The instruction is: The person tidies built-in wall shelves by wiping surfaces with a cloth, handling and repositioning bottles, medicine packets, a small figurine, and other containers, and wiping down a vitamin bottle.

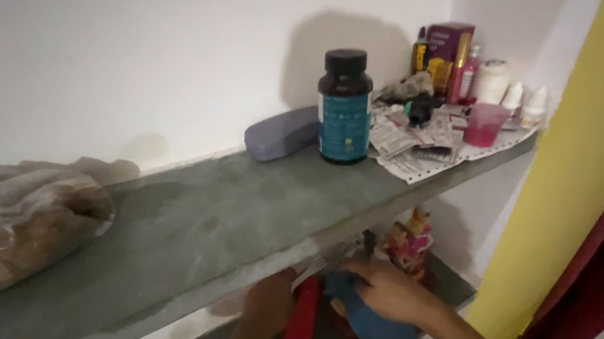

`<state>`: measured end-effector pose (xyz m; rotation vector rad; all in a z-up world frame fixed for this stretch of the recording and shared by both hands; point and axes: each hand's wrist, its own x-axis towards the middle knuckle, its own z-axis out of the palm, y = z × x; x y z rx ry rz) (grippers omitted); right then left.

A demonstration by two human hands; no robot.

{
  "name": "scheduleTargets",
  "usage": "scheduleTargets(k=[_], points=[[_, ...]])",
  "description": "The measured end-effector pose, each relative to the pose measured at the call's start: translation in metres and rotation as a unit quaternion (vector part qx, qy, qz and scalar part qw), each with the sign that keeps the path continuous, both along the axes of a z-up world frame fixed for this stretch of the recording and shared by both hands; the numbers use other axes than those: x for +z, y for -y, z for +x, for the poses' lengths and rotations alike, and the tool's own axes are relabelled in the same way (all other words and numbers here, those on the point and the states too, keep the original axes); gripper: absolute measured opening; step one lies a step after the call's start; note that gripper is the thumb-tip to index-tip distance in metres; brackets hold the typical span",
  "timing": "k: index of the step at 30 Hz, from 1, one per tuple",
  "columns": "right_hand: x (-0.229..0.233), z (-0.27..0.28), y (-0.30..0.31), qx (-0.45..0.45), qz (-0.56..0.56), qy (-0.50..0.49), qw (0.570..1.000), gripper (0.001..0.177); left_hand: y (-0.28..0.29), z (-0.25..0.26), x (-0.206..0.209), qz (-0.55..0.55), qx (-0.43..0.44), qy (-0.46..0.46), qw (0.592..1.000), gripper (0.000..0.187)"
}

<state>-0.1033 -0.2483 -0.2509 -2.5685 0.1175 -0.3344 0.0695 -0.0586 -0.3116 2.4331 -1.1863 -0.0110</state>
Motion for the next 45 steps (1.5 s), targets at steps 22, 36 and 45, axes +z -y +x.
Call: scheduleTargets(k=[22,36,45], points=[[0.04,-0.039,-0.003,-0.014,0.014,-0.017,1.0,0.033,0.007,-0.018,0.003,-0.007,-0.007,0.168,0.986,0.018],[0.205,-0.151,0.001,-0.083,-0.062,-0.092,0.99,0.034,0.036,-0.141,0.157,0.095,-0.049,0.206,0.973,0.046],[0.311,-0.193,-0.031,-0.196,-0.052,0.008,0.979,0.033,0.021,-0.208,0.301,-0.026,-0.123,0.183,0.975,0.031]])
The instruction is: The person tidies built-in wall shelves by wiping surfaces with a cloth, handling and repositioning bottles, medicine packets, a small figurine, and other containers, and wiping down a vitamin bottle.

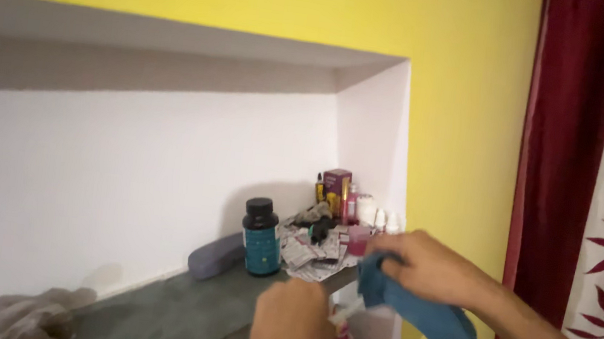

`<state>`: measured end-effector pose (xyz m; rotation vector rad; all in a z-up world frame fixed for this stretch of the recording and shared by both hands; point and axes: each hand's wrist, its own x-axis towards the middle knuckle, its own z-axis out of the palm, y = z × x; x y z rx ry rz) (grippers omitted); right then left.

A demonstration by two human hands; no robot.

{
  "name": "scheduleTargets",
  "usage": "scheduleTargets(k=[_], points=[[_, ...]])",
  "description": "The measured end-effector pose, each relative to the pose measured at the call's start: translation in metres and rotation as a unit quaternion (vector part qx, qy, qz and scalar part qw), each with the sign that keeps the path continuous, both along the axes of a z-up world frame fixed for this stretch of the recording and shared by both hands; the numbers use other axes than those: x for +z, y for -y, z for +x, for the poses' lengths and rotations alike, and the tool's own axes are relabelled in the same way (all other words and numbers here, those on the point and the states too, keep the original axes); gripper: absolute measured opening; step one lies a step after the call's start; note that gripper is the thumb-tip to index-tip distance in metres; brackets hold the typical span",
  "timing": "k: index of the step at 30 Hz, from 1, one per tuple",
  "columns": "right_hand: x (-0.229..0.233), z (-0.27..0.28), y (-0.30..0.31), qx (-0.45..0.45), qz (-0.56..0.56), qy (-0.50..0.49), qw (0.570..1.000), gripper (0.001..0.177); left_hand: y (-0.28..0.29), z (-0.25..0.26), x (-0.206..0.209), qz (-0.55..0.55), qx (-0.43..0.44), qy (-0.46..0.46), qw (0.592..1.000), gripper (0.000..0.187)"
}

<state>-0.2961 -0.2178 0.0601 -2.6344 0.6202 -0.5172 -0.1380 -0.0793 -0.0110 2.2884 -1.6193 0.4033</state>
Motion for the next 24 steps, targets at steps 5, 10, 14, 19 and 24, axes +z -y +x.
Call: scheduleTargets(k=[5,10,14,19,24], points=[[0.007,0.002,-0.012,0.067,-0.166,0.239,0.954,0.035,-0.011,-0.005,0.028,-0.115,-0.009,-0.074,0.991,0.025],[0.019,0.011,-0.028,-0.053,-0.127,0.274,0.952,0.036,-0.017,-0.001,0.039,-0.137,0.058,-0.14,0.979,0.025],[0.037,0.013,-0.034,-0.12,-0.047,0.313,0.941,0.027,-0.026,0.021,0.045,-0.184,0.037,-0.211,0.959,0.023],[0.015,0.041,-0.026,0.06,-0.043,0.228,0.971,0.036,-0.019,0.035,0.042,-0.19,0.02,-0.213,0.958,0.026],[-0.005,0.06,-0.017,0.138,-0.3,0.234,0.915,0.026,-0.009,0.061,0.046,-0.236,-0.075,-0.392,0.886,0.02]])
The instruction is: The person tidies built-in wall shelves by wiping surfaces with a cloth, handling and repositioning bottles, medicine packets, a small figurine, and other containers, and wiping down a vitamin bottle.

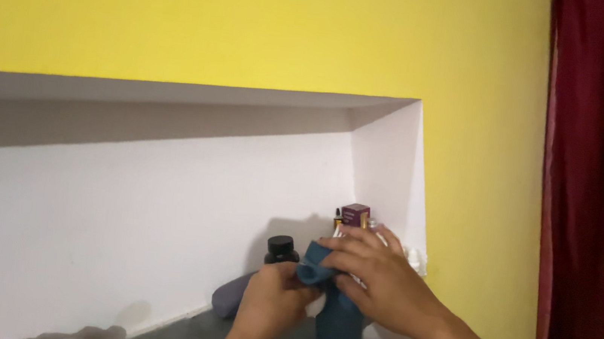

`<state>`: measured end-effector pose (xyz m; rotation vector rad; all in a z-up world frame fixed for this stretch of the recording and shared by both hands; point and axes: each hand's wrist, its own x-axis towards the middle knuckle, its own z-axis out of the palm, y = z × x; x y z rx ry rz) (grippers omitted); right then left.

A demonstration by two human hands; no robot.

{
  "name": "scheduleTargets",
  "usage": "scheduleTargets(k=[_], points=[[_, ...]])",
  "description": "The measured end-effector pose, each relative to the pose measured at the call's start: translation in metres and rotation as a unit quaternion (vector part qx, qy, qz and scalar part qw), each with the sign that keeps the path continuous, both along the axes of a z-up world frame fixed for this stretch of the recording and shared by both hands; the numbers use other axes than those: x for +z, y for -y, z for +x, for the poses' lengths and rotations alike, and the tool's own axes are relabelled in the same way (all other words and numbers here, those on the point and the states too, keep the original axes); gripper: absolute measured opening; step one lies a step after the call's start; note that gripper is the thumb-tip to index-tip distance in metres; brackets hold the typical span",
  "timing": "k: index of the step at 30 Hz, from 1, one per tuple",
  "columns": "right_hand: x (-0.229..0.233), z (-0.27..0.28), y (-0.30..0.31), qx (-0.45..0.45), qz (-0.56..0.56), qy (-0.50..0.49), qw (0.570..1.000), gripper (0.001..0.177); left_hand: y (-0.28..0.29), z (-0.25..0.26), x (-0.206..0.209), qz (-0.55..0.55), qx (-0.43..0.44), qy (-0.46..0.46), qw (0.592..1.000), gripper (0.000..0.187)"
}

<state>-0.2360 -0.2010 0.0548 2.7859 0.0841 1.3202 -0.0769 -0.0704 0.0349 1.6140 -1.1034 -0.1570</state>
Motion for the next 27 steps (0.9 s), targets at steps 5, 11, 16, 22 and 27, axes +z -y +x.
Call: scheduleTargets(k=[5,11,16,22,27], points=[[0.0,0.015,0.018,-0.09,-0.025,0.118,0.989,0.027,0.005,0.012,-0.002,-0.007,-0.079,-0.148,0.986,0.015],[0.035,0.024,0.043,-0.063,0.475,0.05,0.876,0.026,-0.01,0.017,0.025,-0.014,-0.093,-0.183,0.979,0.017],[0.032,0.038,0.004,0.211,0.604,0.053,0.767,0.043,0.004,0.011,0.039,-0.044,-0.126,-0.194,0.972,0.02],[0.032,0.06,-0.011,0.314,0.445,0.045,0.838,0.056,0.018,0.022,0.039,-0.161,-0.148,-0.216,0.952,0.022],[0.035,0.061,-0.013,0.305,0.428,0.014,0.851,0.067,0.011,0.017,0.05,-0.158,-0.114,-0.23,0.953,0.028]])
